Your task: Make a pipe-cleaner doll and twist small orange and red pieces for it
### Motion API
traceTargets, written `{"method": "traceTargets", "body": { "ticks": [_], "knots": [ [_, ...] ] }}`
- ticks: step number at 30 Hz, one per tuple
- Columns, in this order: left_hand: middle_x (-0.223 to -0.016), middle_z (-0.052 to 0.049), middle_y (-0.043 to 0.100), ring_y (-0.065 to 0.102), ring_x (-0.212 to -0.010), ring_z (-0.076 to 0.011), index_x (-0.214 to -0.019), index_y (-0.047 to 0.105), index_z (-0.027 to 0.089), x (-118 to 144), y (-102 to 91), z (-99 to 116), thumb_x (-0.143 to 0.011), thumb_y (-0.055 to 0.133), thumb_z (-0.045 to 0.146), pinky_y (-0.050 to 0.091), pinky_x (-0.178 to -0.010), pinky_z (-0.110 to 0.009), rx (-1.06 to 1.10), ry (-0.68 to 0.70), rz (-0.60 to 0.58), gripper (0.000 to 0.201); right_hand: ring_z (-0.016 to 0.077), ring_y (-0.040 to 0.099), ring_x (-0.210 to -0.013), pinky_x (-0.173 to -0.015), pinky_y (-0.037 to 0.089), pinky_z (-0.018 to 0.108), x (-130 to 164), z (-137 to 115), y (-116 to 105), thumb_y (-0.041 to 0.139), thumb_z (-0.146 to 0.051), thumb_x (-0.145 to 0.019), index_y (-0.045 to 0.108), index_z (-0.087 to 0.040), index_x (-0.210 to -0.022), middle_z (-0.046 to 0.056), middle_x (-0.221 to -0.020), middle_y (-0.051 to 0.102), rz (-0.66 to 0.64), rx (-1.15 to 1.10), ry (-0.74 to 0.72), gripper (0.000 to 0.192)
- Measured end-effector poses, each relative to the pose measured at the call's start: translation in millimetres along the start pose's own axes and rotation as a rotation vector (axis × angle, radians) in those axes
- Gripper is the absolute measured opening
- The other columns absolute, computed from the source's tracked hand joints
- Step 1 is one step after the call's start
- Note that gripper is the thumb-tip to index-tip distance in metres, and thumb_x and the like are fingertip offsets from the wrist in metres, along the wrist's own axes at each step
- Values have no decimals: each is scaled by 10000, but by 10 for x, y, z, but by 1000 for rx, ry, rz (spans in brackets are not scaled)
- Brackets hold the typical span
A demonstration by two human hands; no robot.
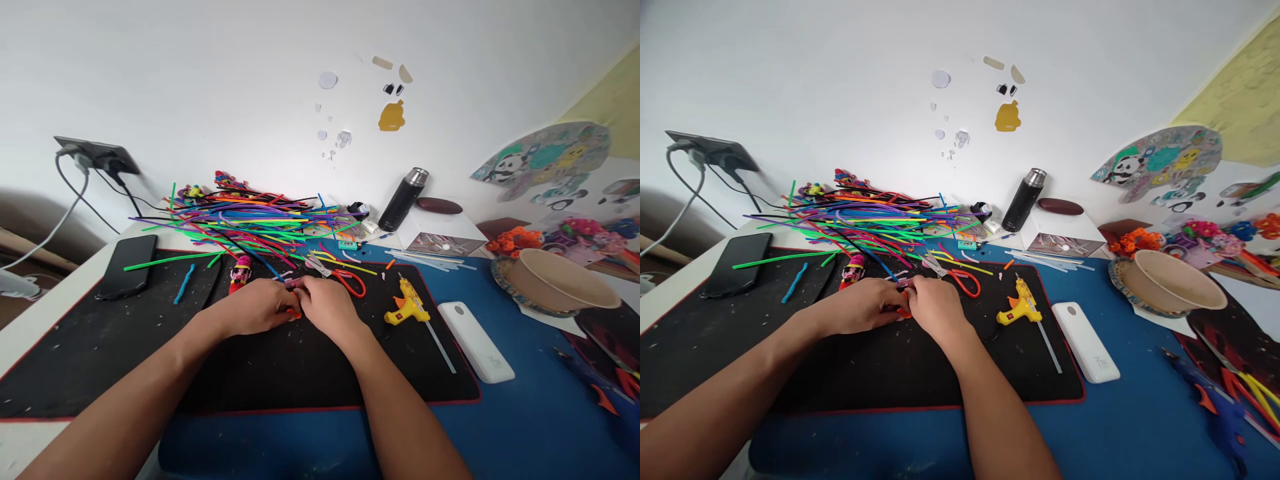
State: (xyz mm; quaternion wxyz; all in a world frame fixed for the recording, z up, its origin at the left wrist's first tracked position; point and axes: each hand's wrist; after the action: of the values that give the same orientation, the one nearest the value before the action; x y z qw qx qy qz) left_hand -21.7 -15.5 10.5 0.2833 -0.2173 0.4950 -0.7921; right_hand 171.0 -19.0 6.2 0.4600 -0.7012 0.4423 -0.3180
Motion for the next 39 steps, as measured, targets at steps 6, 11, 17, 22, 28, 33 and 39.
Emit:
{"method": "traceTargets", "body": {
  "ticks": [6,11,17,22,28,33,39],
  "knots": [
    [-957,-9,782,722,-881,-225,-989,730,257,-6,19,26,-903,678,207,444,-753,-281,-37,-28,7,113,238,732,-992,-759,450,298,-5,16,-12,518,-297,-1049,718,-248,-1211,68,-1075,790,13,-2,5,262],
    [-967,1,791,727,-863,-192,-987,747,259,15,-45,24,-928,642,192,447,-747,-253,40,-14,29,137,240,738,-943,-703,433,303,-8,18,-2,527,-306,-1039,731,-245,-1160,54,-1020,796,35,13,1,245],
    [-966,-11,802,731,-867,-195,-968,777,255,26,-39,-17,-950,601,186,443,-761,-259,10,-11,10,190,237,736,-905,-675,427,306,-3,-5,-11,535,-318,-1032,730,-253,-1160,45,-994,795,19,26,4,242],
    [-914,-30,783,719,-827,-214,-959,747,235,12,1,1,-981,565,244,429,-713,-282,-83,-33,-8,183,234,730,-939,-721,447,305,4,-11,-27,502,-320,-1049,718,-236,-1151,58,-1033,789,-2,47,-4,253],
    [-857,-36,762,703,-772,-222,-919,720,232,-1,-4,42,-962,577,243,409,-665,-292,-121,-49,-16,149,238,737,-928,-726,455,311,7,-23,-17,501,-312,-1046,703,-222,-1118,68,-1016,785,-14,72,-9,233],
    [-891,-46,765,710,-799,-246,-937,710,232,-13,13,37,-945,595,240,421,-681,-309,-151,-43,-20,116,245,740,-921,-727,453,314,1,-18,8,506,-304,-1040,699,-218,-1110,73,-1003,786,-7,84,-16,222],
    [-891,-32,766,709,-812,-234,-927,714,251,-19,31,23,-926,612,224,434,-703,-298,-145,-49,-16,106,249,742,-903,-709,447,315,-9,-7,23,507,-290,-1032,706,-215,-1075,71,-983,787,-3,97,-27,217]
  ]
}}
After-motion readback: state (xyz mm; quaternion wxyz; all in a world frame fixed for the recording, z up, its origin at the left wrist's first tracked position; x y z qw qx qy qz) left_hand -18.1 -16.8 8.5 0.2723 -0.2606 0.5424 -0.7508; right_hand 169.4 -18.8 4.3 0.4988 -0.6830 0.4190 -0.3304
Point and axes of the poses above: each hand's wrist, its own x-axis away from the middle knuckle, its own y-axis out of the palm, z = x × y
